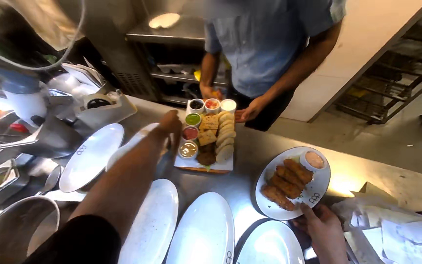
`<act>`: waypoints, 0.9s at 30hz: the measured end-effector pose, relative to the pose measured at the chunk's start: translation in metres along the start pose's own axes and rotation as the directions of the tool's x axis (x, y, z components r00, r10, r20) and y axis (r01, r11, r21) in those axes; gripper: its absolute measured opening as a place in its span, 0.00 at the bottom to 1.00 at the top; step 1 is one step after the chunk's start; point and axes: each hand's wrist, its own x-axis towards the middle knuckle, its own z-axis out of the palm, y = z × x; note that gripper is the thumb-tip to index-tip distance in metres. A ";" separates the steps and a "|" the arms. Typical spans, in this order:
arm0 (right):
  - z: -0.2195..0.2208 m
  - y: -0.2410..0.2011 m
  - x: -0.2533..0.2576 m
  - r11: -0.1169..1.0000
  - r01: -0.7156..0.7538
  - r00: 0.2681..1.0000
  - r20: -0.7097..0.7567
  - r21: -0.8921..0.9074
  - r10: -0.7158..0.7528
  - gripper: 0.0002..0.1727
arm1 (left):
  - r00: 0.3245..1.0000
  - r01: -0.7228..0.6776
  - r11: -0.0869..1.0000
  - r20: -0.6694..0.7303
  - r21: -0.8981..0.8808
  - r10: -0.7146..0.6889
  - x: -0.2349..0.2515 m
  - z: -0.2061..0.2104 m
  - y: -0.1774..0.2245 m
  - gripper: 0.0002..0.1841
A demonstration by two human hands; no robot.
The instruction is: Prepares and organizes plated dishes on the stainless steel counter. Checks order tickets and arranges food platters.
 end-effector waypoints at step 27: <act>0.007 -0.011 0.006 0.879 0.067 0.950 -0.238 -0.471 -0.200 0.22 | 0.991 -0.116 0.944 0.031 -0.308 0.132 0.079 -0.004 0.007 0.35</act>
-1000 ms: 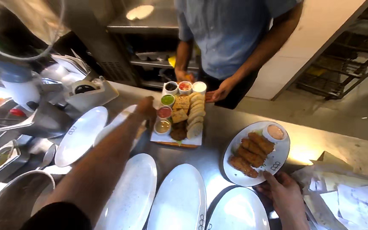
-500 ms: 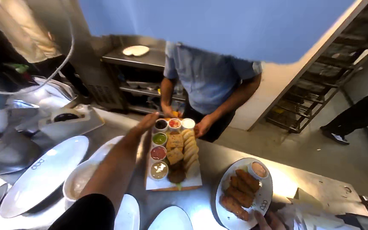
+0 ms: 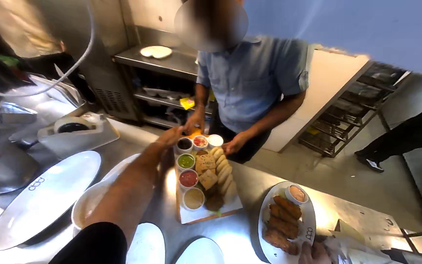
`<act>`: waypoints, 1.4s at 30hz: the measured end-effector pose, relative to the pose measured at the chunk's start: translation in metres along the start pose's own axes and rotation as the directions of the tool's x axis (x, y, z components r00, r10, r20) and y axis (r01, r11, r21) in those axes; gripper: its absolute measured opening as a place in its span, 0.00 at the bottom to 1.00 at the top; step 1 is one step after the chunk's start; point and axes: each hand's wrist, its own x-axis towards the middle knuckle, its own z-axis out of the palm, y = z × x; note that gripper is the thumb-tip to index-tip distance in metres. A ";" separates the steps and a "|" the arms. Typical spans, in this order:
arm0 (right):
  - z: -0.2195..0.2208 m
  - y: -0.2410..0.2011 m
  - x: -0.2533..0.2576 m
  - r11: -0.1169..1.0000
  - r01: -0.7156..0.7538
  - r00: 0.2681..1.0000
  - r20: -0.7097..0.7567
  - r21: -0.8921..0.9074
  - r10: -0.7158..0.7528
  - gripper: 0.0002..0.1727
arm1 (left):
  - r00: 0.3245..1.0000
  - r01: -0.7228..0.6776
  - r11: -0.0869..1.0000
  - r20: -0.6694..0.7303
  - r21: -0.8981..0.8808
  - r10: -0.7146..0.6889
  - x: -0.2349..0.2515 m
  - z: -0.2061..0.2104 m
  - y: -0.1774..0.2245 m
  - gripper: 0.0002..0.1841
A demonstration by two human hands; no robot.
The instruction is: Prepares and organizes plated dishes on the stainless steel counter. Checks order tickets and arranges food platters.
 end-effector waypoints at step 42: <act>-0.043 -0.091 -0.004 0.975 0.164 0.982 0.066 0.147 -0.175 0.16 | 0.892 -0.205 0.920 -0.451 -0.333 0.036 -0.364 0.060 0.013 0.27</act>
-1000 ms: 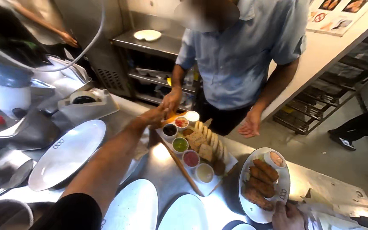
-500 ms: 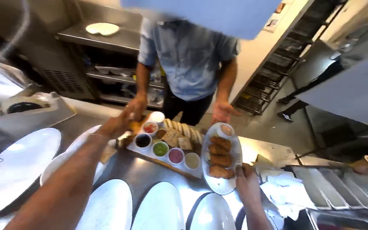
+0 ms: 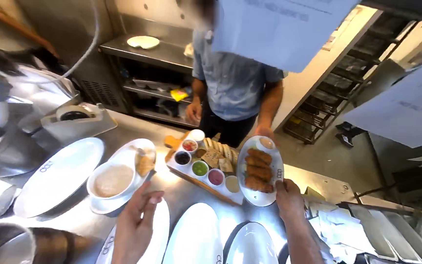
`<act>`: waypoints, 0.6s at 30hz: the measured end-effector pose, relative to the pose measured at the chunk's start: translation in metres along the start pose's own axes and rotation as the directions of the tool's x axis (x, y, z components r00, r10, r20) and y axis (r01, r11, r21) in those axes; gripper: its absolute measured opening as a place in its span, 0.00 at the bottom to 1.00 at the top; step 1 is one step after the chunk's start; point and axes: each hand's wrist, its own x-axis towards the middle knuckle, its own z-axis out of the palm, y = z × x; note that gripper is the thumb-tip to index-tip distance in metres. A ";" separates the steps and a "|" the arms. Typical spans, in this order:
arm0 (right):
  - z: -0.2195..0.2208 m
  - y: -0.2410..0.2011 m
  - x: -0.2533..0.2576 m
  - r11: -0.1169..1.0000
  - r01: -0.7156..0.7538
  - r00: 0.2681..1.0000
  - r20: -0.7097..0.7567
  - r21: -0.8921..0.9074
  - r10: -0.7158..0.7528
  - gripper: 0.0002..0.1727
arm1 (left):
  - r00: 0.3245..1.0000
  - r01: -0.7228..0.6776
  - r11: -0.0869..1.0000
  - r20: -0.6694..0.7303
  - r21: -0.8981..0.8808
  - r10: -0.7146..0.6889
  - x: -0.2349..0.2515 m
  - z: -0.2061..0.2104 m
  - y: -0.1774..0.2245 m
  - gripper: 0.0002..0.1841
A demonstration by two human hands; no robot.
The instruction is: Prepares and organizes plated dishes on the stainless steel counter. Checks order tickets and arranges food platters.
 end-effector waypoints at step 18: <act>0.017 -0.057 0.022 0.879 0.022 0.996 0.063 0.476 -0.060 0.19 | 0.738 0.497 0.861 -0.468 -0.111 -0.486 0.000 -0.044 -0.051 0.40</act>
